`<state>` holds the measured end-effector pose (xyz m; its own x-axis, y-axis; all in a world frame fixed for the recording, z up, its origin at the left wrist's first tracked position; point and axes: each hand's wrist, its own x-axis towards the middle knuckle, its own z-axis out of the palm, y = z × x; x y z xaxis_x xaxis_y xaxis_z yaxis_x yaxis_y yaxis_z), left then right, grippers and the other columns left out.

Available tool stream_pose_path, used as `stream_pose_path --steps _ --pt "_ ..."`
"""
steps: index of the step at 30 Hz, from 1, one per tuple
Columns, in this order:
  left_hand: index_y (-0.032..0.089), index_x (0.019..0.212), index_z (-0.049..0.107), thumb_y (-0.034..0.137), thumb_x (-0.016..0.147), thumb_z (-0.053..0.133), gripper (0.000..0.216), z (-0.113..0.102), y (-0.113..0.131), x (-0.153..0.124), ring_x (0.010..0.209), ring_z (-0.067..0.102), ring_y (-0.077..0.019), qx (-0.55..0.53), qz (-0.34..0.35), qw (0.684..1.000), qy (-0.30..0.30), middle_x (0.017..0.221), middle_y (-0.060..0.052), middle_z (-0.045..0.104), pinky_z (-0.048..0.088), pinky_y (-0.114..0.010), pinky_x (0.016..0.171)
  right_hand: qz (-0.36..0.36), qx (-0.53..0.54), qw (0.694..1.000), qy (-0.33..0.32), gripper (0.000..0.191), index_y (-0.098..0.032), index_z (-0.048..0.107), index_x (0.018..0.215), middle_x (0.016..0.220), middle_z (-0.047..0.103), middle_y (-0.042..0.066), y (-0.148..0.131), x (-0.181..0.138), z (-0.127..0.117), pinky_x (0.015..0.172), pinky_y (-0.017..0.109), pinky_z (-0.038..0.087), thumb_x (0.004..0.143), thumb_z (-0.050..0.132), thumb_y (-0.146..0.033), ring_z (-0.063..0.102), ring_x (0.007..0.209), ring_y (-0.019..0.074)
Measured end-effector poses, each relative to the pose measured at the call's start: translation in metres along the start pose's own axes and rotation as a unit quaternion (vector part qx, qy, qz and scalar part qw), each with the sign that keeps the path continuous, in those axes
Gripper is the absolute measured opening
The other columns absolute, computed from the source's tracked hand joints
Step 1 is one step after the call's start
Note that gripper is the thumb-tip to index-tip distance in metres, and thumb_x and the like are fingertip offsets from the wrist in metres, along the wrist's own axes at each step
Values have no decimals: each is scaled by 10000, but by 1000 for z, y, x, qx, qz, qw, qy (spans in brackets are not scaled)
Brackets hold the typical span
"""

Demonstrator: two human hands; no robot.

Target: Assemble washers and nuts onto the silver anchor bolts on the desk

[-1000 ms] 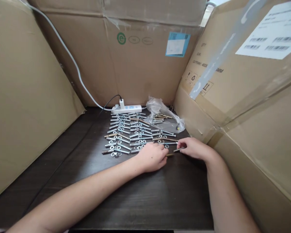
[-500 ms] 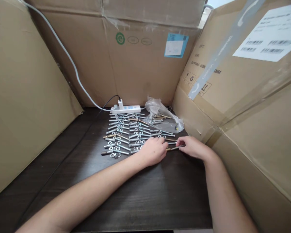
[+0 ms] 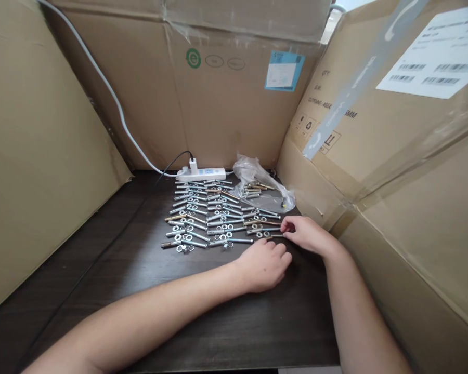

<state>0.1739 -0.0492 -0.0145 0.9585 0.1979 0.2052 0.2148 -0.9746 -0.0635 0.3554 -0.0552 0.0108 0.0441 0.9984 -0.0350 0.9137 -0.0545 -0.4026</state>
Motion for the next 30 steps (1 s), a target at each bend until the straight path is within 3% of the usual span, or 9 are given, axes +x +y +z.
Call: stream_pose_path --steps 3,9,17,24,30 --pt "146 884 535 242 892 439 136 7 8 5 752 523 -202 8 9 1000 -8 865 -66 544 400 -351 688 -3 -4 999 33 122 -189 633 766 797 670 19 -2 2 -3 694 248 438 750 551 -100 609 746 164" --pt "144 891 535 209 879 454 104 5 -2 11 781 507 -196 13 1 1000 8 918 -69 522 391 -329 689 -67 0 982 176 113 -197 638 818 839 658 32 -2 6 -5 753 298 436 802 528 -213 583 804 193" --pt "164 920 518 180 895 430 93 -4 -15 6 845 507 -202 15 -26 999 39 978 -68 511 382 -329 729 -96 30 964 246 157 -197 642 791 786 653 31 1 11 -1 718 285 432 821 506 -269 587 771 187" --pt "174 857 503 212 832 517 47 -38 -11 -49 818 488 -193 -36 40 999 4 911 -47 521 376 -314 732 -83 54 961 258 179 -196 651 777 753 649 21 2 15 8 667 262 430 821 509 -296 586 704 172" --pt "180 847 495 147 814 486 48 -55 -39 -107 767 500 -165 -85 -23 995 -36 907 -33 531 381 -276 684 -59 66 967 241 217 -191 655 782 755 651 28 5 19 18 657 268 430 816 504 -345 580 694 177"
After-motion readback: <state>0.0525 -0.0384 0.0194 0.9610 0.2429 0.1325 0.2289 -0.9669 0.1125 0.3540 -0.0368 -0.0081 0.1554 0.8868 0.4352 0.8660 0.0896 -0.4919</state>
